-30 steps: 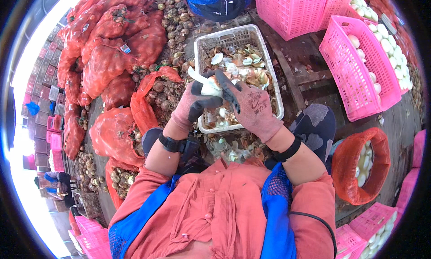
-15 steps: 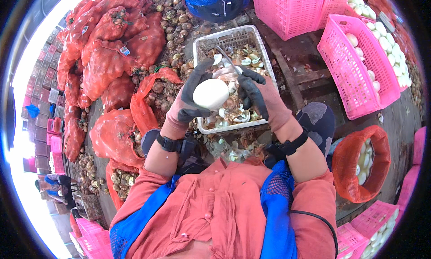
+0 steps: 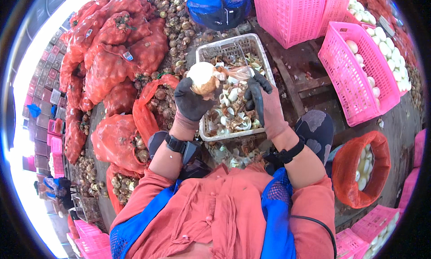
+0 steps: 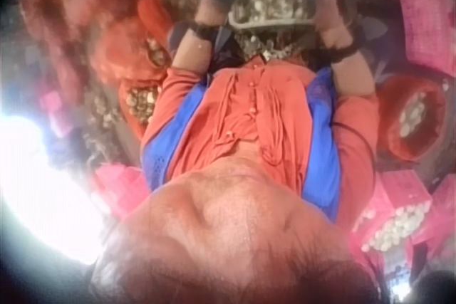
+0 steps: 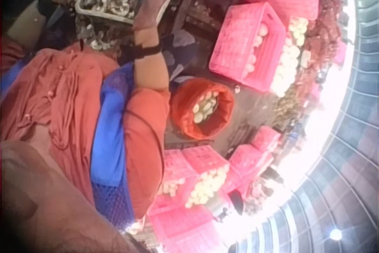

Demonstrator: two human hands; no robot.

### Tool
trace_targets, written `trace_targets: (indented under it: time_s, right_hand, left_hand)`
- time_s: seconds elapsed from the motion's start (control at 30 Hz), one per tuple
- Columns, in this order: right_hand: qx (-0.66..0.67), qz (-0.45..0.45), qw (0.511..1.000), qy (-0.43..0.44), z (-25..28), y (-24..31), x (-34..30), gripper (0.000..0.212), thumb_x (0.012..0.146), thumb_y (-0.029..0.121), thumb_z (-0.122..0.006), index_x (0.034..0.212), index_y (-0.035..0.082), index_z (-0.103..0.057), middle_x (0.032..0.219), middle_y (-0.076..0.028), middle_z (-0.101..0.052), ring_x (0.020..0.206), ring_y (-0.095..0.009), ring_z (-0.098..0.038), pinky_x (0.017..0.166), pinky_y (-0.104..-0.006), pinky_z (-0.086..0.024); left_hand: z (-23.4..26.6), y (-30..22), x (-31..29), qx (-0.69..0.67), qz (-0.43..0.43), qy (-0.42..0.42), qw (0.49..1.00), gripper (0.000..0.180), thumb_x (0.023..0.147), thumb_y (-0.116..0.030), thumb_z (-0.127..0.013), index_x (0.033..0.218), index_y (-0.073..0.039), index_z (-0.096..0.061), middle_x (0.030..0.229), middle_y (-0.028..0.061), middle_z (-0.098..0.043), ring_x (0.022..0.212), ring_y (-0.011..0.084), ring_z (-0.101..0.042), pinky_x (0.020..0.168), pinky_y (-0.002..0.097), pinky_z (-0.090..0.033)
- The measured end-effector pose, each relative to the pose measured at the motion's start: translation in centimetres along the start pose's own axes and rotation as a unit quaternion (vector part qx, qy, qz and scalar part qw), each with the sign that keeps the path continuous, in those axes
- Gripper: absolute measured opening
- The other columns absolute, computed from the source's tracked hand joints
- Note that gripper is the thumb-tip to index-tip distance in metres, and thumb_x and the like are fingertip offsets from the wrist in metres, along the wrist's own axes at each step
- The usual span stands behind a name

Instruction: The person peels onions using a small knife while sitting on the floor, placing the peeled onions into baskets and discarding the skins into a bin.

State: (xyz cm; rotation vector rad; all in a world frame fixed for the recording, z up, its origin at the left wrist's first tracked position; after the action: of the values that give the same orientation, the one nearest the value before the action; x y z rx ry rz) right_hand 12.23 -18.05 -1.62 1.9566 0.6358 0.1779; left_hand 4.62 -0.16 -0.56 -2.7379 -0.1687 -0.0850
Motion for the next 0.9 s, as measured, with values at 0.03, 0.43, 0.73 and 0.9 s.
trace_targets:
  time_s: [0.03, 0.43, 0.73, 0.9]
  right_hand:
    - [0.0, 0.001, 1.0, 0.0, 0.1, 0.0, -0.1, 0.031, 0.094, 0.021, -0.063, 0.119, 0.003, -0.062, 0.072, -0.002, -0.058, 0.056, -0.008, -0.053, 0.048, -0.0223, -0.044]
    - [-0.056, 0.093, 0.994, 0.005, -0.5, 1.2, -2.1, 0.028, 0.097, 0.02, -0.059, 0.117, 0.001, -0.06, 0.079, -0.003, -0.059, 0.062, -0.006, -0.053, 0.055, -0.0206, -0.044]
    - [-0.068, 0.215, 0.974, 0.007, 1.3, 3.3, -1.7, 0.046, 0.096, 0.008, -0.057, 0.141, 0.006, -0.05, 0.085, 0.002, -0.057, 0.066, -0.004, -0.049, 0.057, -0.0185, -0.041]
    - [-0.292, 0.039, 0.956, 0.008, 2.0, -0.4, 0.3, 0.048, 0.094, 0.014, -0.062, 0.141, 0.012, -0.052, 0.088, -0.003, -0.062, 0.066, -0.006, -0.048, 0.06, -0.0268, -0.044]
  left_hand:
    - [0.1, 0.1, 0.3, 0.001, 0.0, 0.001, 1.0, 0.053, 0.085, -0.026, -0.061, 0.132, -0.002, -0.051, 0.124, 0.016, -0.062, 0.113, 0.0347, -0.062, 0.094, 0.0484, -0.053]
    - [3.4, -1.9, 3.0, 0.051, -0.092, -0.095, 0.99, 0.046, 0.092, -0.039, -0.059, 0.124, -0.006, -0.059, 0.12, 0.0111, -0.065, 0.109, 0.0281, -0.064, 0.09, 0.0417, -0.057]
    - [3.7, -4.5, 2.4, 0.053, -0.158, -0.108, 0.98, 0.039, 0.093, -0.034, -0.059, 0.118, -0.003, -0.06, 0.113, 0.0116, -0.068, 0.101, 0.0266, -0.068, 0.078, 0.0361, -0.059]
    - [2.1, -4.1, 1.9, 0.007, -0.13, -0.061, 0.99, 0.039, 0.094, -0.035, -0.058, 0.12, -0.006, -0.06, 0.116, 0.0108, -0.068, 0.106, 0.0286, -0.066, 0.082, 0.0408, -0.058]
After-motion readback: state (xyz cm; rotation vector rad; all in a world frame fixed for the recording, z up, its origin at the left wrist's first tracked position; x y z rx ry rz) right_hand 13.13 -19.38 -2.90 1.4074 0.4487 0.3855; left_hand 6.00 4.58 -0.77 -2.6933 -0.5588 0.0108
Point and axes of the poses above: each hand's wrist, its own x-axis towards the middle knuckle, its own z-axis out of the back of the hand, y = z × x, the point moved 6 cm from there along x, towards the middle knuckle
